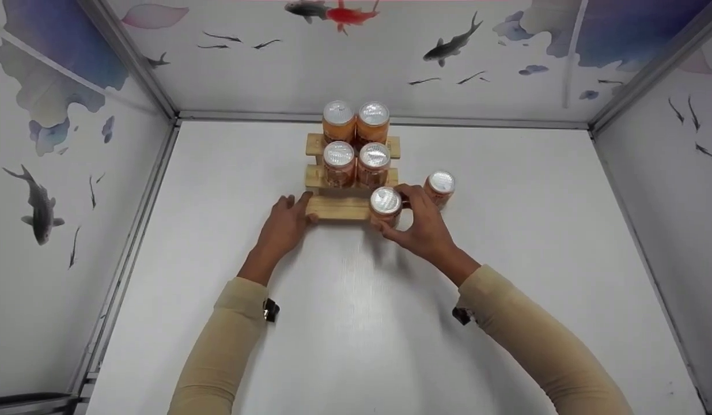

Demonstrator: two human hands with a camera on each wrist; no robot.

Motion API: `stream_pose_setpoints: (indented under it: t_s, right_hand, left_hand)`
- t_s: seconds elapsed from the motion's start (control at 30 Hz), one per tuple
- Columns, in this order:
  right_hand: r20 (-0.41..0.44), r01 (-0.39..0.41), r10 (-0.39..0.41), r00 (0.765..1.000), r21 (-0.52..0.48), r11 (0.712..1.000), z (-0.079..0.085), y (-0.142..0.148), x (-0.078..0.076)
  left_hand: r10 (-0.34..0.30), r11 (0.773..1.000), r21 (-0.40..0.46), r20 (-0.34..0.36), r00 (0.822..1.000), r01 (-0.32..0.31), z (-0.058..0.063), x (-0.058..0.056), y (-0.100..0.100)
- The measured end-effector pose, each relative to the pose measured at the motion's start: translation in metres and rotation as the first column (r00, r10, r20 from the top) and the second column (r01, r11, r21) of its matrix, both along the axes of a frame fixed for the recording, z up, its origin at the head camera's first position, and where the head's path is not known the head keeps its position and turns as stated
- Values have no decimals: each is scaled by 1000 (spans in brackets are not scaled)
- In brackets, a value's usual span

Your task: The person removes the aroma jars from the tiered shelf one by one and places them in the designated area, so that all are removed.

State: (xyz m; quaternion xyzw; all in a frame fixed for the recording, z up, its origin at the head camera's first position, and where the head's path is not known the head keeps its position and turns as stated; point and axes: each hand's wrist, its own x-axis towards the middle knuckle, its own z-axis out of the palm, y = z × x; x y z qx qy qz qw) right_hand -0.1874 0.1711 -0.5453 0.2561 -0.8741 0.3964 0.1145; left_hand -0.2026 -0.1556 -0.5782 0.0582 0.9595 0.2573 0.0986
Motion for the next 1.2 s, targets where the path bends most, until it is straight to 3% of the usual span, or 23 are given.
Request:
stream_pose_setpoints:
  t_s: [0.6,1.2]
  right_hand:
    - [24,72,-72,997,3,997,-4,48,7]
    - [39,176,-177,983,15,984,-9,91,10]
  left_hand:
    - [-26,1000,-17,-76,997,25,-2,1,-2]
    - [-18,1000,-1,-45,999,18,-4,-1,-1]
